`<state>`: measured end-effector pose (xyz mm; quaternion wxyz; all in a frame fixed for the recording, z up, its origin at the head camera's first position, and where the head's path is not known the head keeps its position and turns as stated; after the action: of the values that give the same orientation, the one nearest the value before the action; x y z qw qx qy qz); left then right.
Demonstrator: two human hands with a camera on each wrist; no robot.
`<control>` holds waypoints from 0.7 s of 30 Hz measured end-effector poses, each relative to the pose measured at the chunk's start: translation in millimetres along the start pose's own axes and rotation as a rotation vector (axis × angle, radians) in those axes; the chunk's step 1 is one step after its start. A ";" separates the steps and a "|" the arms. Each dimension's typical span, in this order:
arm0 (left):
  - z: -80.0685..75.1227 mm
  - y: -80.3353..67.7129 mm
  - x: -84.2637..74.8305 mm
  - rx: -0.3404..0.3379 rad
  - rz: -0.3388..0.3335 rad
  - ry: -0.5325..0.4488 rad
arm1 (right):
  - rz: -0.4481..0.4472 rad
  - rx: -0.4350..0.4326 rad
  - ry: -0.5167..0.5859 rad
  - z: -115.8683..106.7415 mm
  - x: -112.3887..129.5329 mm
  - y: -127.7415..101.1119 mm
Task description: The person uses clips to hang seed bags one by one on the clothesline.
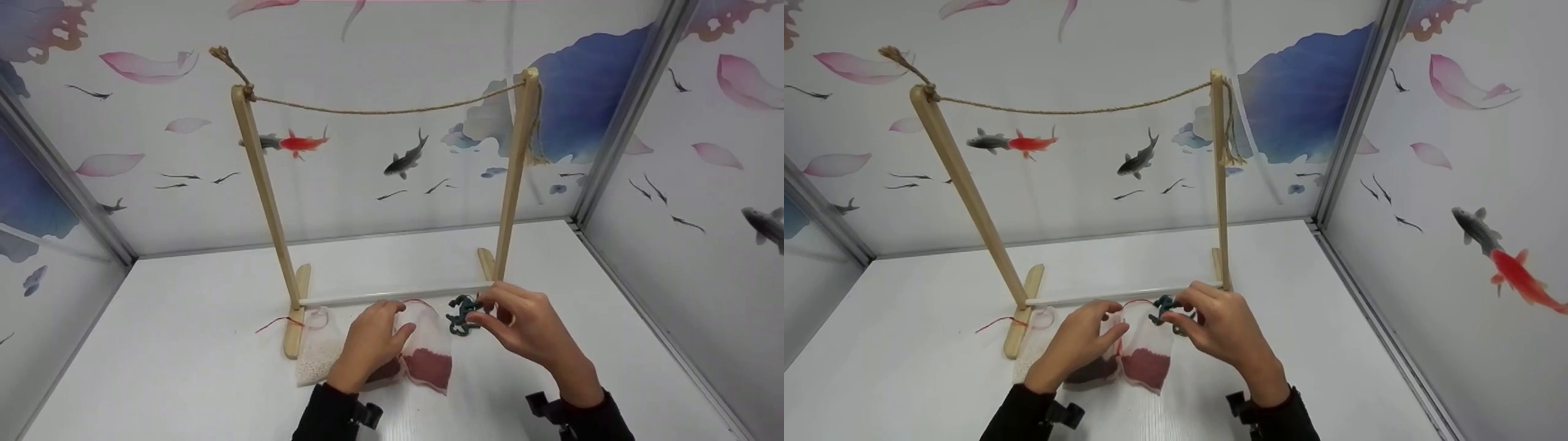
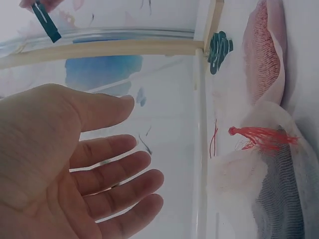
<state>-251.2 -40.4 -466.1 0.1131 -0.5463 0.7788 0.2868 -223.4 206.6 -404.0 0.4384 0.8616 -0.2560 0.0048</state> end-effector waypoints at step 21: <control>51.4 34.3 4.4 0.127 -0.244 0.203 | -0.039 -0.015 -0.009 -1.7 -3.9 -1.6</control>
<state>-291.4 -6.4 -498.8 0.1022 -0.6547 0.7306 0.1648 -225.7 210.4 -405.1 0.4437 0.8630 -0.2414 -0.0097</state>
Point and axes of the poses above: each hand's wrist, its own y-axis towards the middle knuckle, its own z-axis out of the palm, x = y × z, the point moved 3 cm from there along y, towards the middle knuckle, and after that the axes turned 6 degrees about -z, right-handed, at the moved point
